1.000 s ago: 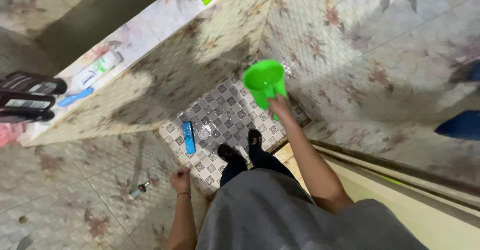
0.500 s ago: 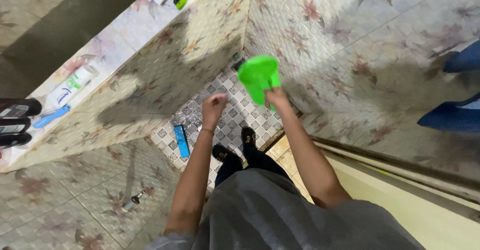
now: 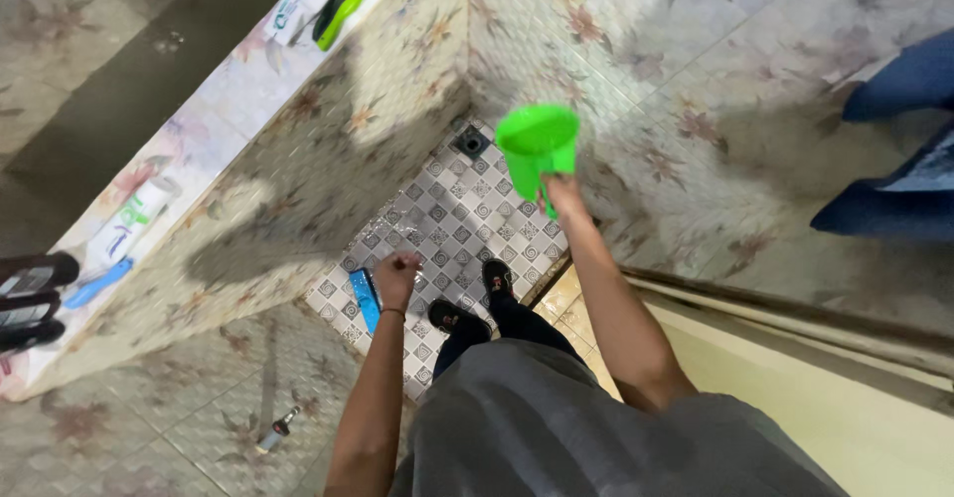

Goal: The person scrubs a tiled bathroom floor using a blue sponge and a green scoop. They repeatedly pour water from the scoop onto the floor and scrub the surface, moving around the small area to cover different sections.

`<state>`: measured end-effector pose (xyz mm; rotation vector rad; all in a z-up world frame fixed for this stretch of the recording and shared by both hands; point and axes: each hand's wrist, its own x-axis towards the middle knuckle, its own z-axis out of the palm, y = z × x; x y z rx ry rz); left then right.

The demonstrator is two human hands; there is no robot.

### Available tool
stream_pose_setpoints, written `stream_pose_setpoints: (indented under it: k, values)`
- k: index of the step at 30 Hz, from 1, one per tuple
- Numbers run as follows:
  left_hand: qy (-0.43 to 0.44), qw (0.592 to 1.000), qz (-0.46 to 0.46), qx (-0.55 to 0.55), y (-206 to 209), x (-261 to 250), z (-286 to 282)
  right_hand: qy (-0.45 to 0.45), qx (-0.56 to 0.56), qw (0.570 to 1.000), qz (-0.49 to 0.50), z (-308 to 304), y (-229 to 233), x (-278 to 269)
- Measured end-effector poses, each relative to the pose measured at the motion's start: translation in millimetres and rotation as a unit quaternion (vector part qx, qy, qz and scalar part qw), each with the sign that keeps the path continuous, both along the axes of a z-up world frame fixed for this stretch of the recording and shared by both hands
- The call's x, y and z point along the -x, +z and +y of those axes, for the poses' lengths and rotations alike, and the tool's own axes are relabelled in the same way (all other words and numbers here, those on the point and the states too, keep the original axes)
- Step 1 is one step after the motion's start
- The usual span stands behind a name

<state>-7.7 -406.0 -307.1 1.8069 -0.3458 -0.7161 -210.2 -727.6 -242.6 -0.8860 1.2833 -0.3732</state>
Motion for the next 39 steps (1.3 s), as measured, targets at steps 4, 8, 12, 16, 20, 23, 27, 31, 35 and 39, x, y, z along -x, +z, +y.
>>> stream_pose_setpoints:
  k: [4,8,12,16,20,23,27,31,35,39]
  values:
    - [0.006,0.997,0.006,-0.076,-5.4,17.3,13.9,-0.050,-0.034,0.998,0.016,56.5,-43.1,70.3]
    - [-0.007,0.997,0.001,-0.079,-5.0,22.0,14.4,-0.029,-0.107,0.987,0.120,80.6,-58.3,100.9]
    - [-0.021,0.999,-0.027,-0.038,-10.8,24.8,1.0,0.020,-0.082,0.994,0.076,54.3,-43.4,92.8]
    - [-0.027,0.997,-0.070,-0.021,-18.7,29.8,-25.0,-0.007,-0.065,0.998,-0.009,7.8,11.5,72.1]
    - [-0.039,0.999,-0.024,-0.005,-22.7,31.9,-44.3,-0.030,-0.015,0.995,-0.092,-30.0,77.1,42.7]
    - [-0.046,0.999,-0.016,-0.007,-23.6,34.7,-48.6,-0.045,-0.003,0.995,-0.093,-33.7,98.4,31.2]
    - [-0.036,0.999,-0.002,-0.017,-21.6,37.7,-43.7,-0.099,-0.033,0.988,-0.116,-17.7,79.2,34.9]
    - [-0.046,0.997,0.024,-0.049,-22.1,43.6,-31.5,-0.084,-0.097,0.991,-0.044,18.3,29.8,60.4]
    - [-0.077,0.993,0.065,-0.053,-25.4,51.2,-31.4,-0.059,-0.171,0.983,0.005,63.8,-12.4,73.2]
    - [-0.148,0.987,0.043,-0.043,-23.2,72.8,-55.4,-0.046,-0.220,0.974,0.023,90.4,-20.4,74.6]
